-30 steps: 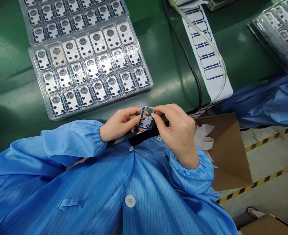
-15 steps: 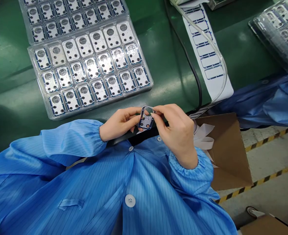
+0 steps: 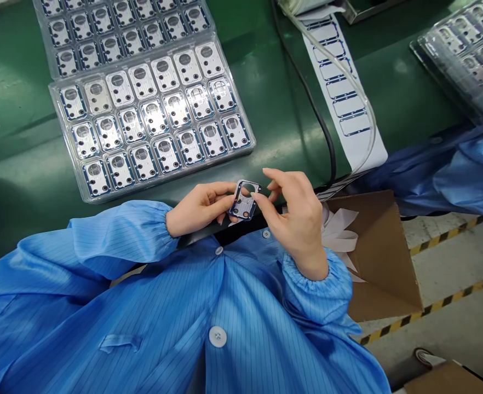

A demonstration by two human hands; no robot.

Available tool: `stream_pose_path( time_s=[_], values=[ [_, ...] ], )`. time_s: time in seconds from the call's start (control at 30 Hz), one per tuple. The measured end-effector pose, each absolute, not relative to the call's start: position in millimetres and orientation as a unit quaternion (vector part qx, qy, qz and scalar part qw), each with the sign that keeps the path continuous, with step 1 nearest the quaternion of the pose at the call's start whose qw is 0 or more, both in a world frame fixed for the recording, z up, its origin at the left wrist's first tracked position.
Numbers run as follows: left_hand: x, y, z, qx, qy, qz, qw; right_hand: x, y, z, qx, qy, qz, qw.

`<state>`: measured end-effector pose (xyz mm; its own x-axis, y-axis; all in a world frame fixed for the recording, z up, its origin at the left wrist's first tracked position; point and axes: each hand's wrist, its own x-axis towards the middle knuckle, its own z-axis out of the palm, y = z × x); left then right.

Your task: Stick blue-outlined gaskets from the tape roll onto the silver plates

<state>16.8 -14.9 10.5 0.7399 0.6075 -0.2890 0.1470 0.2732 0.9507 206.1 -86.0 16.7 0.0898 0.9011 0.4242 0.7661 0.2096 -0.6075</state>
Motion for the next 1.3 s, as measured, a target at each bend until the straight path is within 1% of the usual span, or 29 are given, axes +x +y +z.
stream_pose_path(
  time_s=[0.1,0.23,0.33,0.57,0.7,1.03,1.3],
  values=[
    [16.9,-16.2,12.7,0.580,0.328,0.158,0.729,202.1,-90.5,10.5,-0.639,-0.628,0.124,0.427],
    [16.1,-16.7,13.1,0.576,0.327,0.160,0.732,196.4,-95.3,3.0,-0.667,-0.550,0.213,0.455],
    [15.6,-16.7,11.6,0.579,0.322,0.164,0.731,193.9,-96.6,1.3,-0.659,-0.513,0.272,0.479],
    [15.6,-16.2,11.2,0.585,0.324,0.155,0.727,194.5,-96.9,-5.8,-0.614,-0.451,0.360,0.539],
    [15.1,-15.0,12.2,0.584,0.322,0.153,0.729,194.3,-95.7,-7.4,-0.597,-0.439,0.378,0.555],
    [13.4,-16.1,11.5,0.580,0.311,0.150,0.738,196.1,-94.4,-5.2,-0.606,-0.436,0.378,0.548],
    [14.2,-13.6,12.0,0.563,0.317,0.147,0.749,194.1,-93.0,-5.6,-0.597,-0.369,0.437,0.563]
  ],
)
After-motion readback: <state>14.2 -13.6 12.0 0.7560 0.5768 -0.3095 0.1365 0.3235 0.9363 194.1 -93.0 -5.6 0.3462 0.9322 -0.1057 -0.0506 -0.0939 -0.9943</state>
